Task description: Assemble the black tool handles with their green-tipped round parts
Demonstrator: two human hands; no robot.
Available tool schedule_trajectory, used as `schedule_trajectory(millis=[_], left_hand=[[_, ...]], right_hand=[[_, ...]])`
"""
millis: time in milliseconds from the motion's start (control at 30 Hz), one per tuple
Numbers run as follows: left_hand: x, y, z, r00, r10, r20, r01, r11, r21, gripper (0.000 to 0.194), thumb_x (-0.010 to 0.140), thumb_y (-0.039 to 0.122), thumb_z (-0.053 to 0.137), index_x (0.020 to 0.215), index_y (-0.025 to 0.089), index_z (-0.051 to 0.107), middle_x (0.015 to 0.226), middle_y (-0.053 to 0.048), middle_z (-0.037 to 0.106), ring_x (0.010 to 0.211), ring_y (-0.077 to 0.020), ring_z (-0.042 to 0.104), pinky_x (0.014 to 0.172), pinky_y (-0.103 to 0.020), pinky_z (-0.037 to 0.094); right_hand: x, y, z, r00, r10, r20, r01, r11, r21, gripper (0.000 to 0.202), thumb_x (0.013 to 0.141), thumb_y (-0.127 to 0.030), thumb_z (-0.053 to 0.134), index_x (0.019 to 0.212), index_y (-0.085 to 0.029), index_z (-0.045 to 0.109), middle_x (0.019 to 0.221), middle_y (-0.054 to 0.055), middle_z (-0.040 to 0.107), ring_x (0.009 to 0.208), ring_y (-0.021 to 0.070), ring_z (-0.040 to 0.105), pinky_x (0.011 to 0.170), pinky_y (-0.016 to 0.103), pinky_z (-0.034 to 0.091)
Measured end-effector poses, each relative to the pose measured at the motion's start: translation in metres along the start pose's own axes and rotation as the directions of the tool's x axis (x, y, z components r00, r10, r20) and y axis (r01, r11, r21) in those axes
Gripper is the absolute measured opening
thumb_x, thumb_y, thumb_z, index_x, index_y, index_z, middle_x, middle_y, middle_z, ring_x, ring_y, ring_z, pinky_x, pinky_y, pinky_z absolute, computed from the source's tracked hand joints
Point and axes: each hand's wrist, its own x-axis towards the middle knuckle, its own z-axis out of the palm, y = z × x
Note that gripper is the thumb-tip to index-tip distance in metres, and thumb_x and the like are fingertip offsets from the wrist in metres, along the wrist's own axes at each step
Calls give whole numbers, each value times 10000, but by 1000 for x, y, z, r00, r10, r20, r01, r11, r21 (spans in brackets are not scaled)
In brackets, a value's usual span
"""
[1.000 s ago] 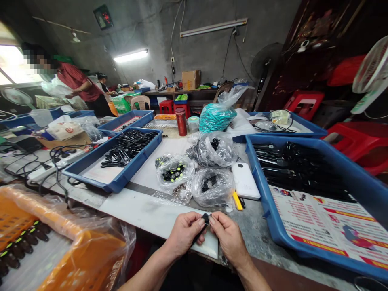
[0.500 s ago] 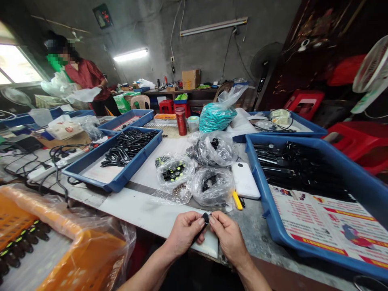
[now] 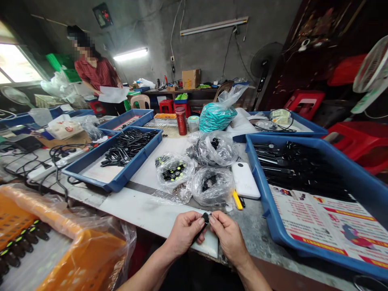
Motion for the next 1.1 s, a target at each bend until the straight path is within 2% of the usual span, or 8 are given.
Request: schedule_trajectory(millis=[1100], left_hand=[[1, -4, -2, 1000, 23, -1, -23, 1000, 11, 363, 675, 484, 557, 660, 124, 515, 508, 32, 469, 391, -58, 422, 404, -182, 333]], right_hand=[[0, 5, -1, 999, -29, 14, 28, 999, 24, 354, 778, -465, 511, 577, -176, 488, 505, -41, 379, 457, 115, 329, 422, 216, 275]])
